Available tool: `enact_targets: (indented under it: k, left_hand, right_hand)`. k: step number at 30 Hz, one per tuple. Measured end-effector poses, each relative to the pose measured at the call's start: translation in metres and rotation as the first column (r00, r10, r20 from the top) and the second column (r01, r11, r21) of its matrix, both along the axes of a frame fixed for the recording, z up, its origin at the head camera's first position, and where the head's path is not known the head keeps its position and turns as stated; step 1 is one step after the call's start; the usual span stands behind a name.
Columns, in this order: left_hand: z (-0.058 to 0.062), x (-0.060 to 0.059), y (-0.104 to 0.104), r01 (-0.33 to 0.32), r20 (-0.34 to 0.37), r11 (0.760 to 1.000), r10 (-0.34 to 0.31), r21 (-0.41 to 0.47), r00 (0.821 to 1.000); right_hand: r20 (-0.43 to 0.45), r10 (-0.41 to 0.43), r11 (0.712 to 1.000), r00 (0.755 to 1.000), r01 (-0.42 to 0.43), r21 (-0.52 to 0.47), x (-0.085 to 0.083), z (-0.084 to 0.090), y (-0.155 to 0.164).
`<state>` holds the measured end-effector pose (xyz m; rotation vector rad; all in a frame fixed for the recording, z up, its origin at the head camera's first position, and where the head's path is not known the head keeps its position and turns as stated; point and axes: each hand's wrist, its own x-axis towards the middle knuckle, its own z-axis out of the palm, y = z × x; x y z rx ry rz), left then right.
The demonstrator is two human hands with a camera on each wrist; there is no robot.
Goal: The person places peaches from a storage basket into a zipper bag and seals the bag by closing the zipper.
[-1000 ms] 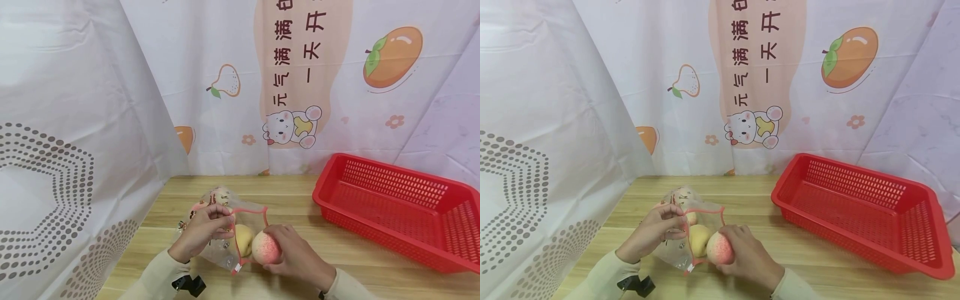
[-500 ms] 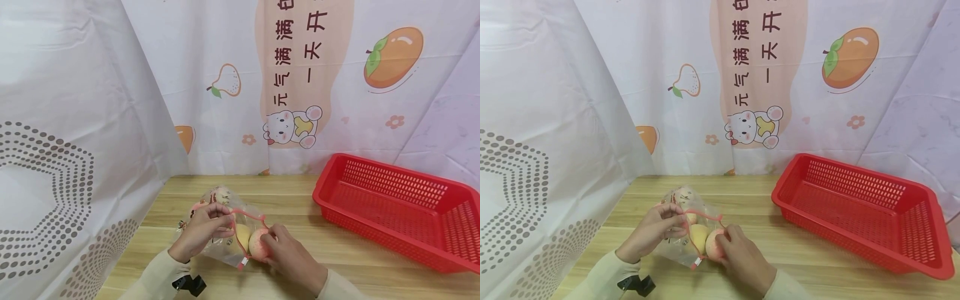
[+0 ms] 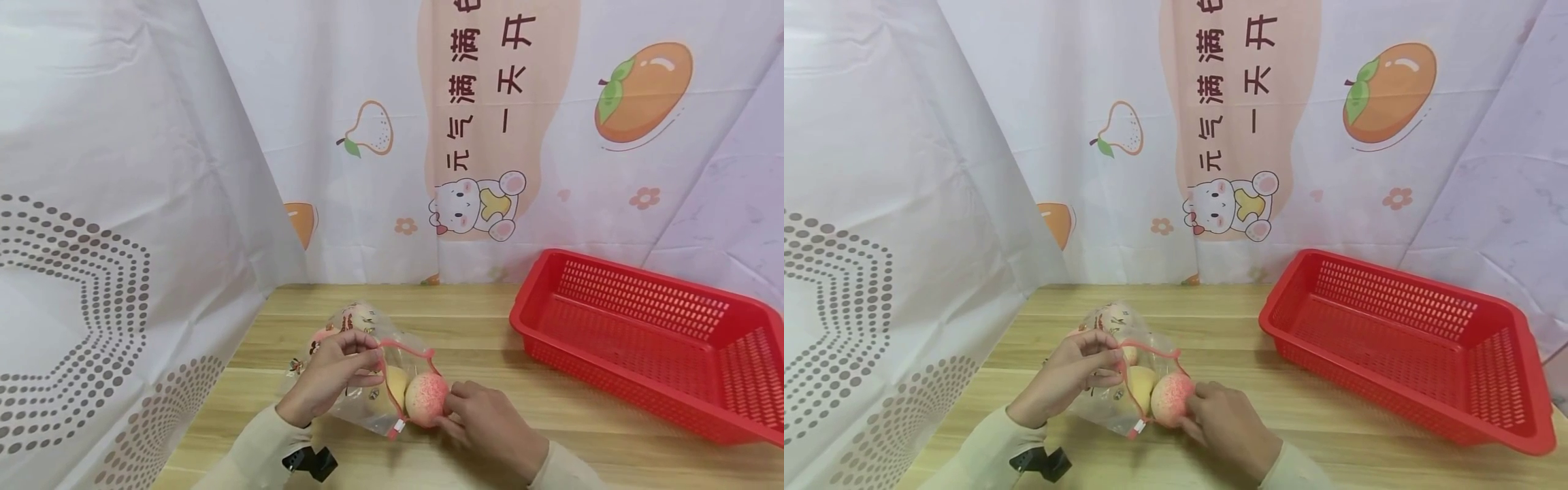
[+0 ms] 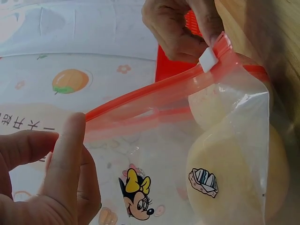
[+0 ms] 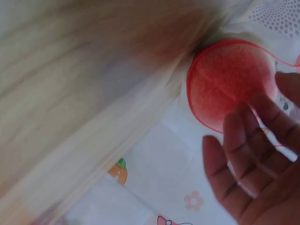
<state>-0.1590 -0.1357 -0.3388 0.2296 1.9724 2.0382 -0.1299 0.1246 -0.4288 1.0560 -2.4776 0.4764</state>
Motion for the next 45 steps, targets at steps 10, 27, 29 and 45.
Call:
enact_targets:
  k: [10,27,29,45]
  left_hand:
    - [0.000,-0.001,0.004,0.005,-0.015,1.000,-0.006,-0.027,1.000]
    - [-0.006,0.006,0.003,-0.033,-0.106,0.987,0.016,-0.157,0.994]
    - [-0.006,0.008,0.005,-0.045,-0.133,0.982,0.021,-0.181,0.991]
    - [-0.032,0.038,0.004,-0.175,-0.556,0.881,-0.114,-0.440,0.824]
  right_hand:
    - [-0.002,0.090,0.995,0.996,-0.090,0.038,0.000,-0.003,-0.001]
    - [-0.033,0.018,1.000,0.999,-0.019,-0.021,-0.005,0.000,0.012]
    - [-0.036,0.012,1.000,0.999,-0.013,-0.027,-0.008,0.003,0.016]
    - [-0.114,0.011,0.998,0.993,-0.018,-0.062,-0.048,0.028,0.028]
